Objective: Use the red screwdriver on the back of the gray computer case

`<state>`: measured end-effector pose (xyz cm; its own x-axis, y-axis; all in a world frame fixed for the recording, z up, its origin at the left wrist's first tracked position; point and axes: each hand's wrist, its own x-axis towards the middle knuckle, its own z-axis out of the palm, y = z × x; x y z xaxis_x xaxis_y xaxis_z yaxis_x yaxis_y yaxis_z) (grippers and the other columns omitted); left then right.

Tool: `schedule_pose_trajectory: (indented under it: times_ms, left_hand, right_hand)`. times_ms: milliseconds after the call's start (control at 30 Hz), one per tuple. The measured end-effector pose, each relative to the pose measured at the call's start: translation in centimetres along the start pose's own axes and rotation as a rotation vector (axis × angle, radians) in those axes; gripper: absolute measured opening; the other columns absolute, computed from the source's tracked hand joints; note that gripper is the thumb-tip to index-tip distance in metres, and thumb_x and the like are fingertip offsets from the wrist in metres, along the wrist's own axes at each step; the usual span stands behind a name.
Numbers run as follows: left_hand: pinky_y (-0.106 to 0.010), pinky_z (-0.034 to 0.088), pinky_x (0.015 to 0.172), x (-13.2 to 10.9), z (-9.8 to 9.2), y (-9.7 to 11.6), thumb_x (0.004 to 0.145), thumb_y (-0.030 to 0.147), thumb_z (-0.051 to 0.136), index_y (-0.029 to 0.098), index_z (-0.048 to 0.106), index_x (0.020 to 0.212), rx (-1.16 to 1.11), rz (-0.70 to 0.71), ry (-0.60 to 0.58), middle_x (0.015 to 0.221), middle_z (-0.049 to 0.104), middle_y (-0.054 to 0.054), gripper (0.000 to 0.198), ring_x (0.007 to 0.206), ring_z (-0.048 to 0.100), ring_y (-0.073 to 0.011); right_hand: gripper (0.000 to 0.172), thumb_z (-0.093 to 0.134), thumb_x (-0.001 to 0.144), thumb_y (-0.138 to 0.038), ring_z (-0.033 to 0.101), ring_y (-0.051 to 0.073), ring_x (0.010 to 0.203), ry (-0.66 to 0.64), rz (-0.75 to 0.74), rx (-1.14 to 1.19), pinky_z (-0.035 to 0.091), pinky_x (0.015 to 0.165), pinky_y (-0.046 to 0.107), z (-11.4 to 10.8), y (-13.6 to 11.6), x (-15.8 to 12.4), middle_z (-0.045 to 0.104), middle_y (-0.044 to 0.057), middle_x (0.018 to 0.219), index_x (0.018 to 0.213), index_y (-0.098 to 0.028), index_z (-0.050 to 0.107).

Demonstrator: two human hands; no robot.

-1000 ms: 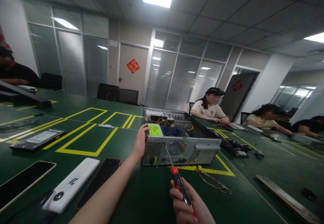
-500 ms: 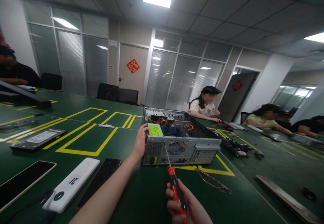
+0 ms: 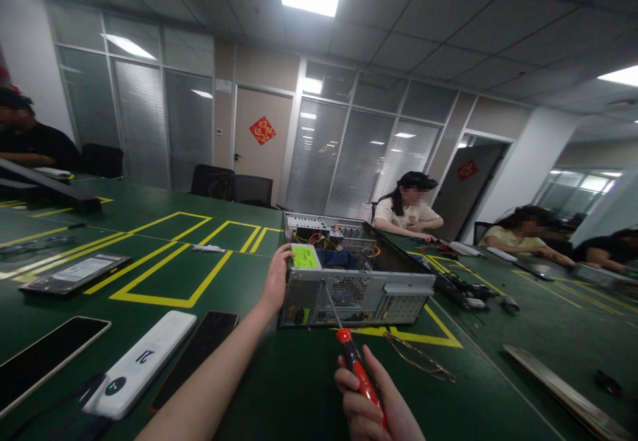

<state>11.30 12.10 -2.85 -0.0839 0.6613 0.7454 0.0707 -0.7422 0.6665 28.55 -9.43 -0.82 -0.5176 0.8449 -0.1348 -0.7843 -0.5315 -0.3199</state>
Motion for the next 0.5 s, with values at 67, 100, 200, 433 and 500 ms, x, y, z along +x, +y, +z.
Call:
schedule_pose_trajectory:
  times_ms: [67,100,200,433,500]
  left_hand:
    - [-0.043,0.038,0.113,0.01,0.02,-0.05,0.098,0.053,0.025,0.023,0.06,0.105,-0.002,0.003,0.006,0.135,0.055,-0.009,0.047,0.129,0.051,-0.0212]
    - [-0.043,0.038,0.113,0.01,0.02,-0.07,0.098,0.053,0.025,0.023,0.06,0.105,-0.003,0.003,0.007,0.135,0.055,-0.009,0.047,0.129,0.051,-0.0212]
    - [-0.043,0.037,0.114,0.01,0.02,-0.13,0.098,0.053,0.025,0.023,0.06,0.105,-0.004,-0.006,0.001,0.136,0.055,-0.008,0.047,0.13,0.05,-0.0214]
    - [-0.042,0.035,0.115,-0.05,0.05,-0.06,0.098,0.052,0.024,0.023,0.06,0.106,-0.008,-0.02,-0.007,0.138,0.053,-0.008,0.047,0.132,0.048,-0.0213]
    - [-0.043,0.036,0.115,-0.05,0.06,-0.07,0.098,0.052,0.024,0.023,0.059,0.106,-0.004,-0.023,-0.009,0.138,0.053,-0.008,0.047,0.132,0.048,-0.0213]
  right_hand:
    - [0.034,0.079,0.077,-0.035,0.031,-0.003,0.038,0.034,0.013,-0.017,0.018,0.032,0.004,0.18,0.22,0.12,0.04,-0.013,0.052,0.077,-0.014,0.052]
    - [0.033,0.08,0.076,-0.032,0.035,-0.002,0.04,0.076,0.003,-0.019,0.024,0.034,0.003,0.31,0.35,0.21,0.042,-0.012,0.052,0.075,-0.014,0.052]
    - [0.029,0.08,0.076,-0.028,0.054,0.003,0.053,0.274,-0.059,-0.054,0.046,0.048,0.009,0.78,0.73,0.5,0.057,-0.005,0.063,0.079,-0.012,0.056]
    - [0.034,0.085,0.068,-0.025,0.041,-0.001,0.038,0.219,-0.077,-0.024,0.027,0.032,0.008,0.89,0.19,0.5,0.053,-0.009,0.057,0.085,-0.008,0.06]
    - [0.031,0.084,0.07,-0.02,0.037,-0.003,0.038,0.169,-0.079,0.029,0.019,0.031,0.006,0.85,-0.02,0.4,0.049,-0.011,0.056,0.084,-0.007,0.06]
